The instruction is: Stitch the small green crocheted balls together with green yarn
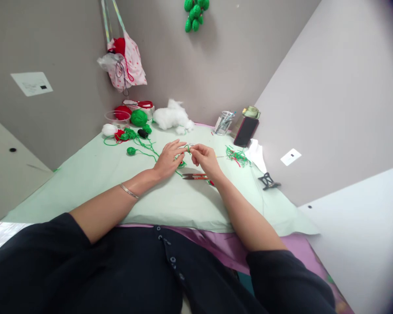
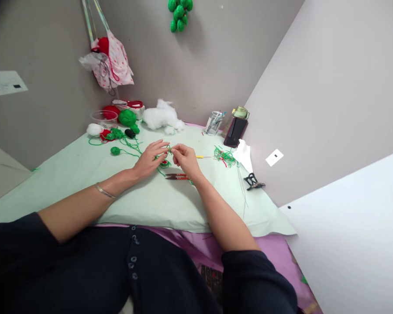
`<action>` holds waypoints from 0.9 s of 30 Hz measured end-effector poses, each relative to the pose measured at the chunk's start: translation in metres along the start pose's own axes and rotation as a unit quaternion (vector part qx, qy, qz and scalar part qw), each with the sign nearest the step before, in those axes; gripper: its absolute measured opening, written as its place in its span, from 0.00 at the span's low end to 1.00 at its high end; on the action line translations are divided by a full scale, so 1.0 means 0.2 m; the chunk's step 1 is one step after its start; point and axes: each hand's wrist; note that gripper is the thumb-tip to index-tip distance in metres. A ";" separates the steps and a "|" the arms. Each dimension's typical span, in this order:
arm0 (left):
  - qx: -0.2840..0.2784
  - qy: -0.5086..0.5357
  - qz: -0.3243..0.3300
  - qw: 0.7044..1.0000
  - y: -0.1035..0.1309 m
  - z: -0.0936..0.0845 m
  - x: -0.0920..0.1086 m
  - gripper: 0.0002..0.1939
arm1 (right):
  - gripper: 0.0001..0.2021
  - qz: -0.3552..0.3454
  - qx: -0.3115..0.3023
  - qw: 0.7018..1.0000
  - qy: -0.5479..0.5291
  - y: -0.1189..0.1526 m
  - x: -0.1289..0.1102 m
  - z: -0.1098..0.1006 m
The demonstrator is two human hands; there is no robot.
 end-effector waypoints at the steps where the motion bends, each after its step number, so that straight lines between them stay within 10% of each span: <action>1: 0.019 0.033 -0.014 0.999 0.00 -0.01 0.00 0.15 | 0.12 -0.012 0.011 1.000 0.023 0.00 0.00 0.00; 10: 0.048 0.376 -0.191 0.906 -0.03 -0.01 -0.01 0.15 | 0.08 -0.086 0.024 0.965 0.247 0.05 0.02 0.03; 27: 0.034 0.410 -0.211 0.887 -0.04 -0.03 0.02 0.13 | 0.10 -0.125 0.050 0.892 0.431 0.06 0.01 0.06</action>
Point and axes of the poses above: each hand's wrist, its own y-axis away from the middle knuckle, its own z-axis out of the palm, x = y × z, and after that the axes turned 1 degree about -z, right-handed
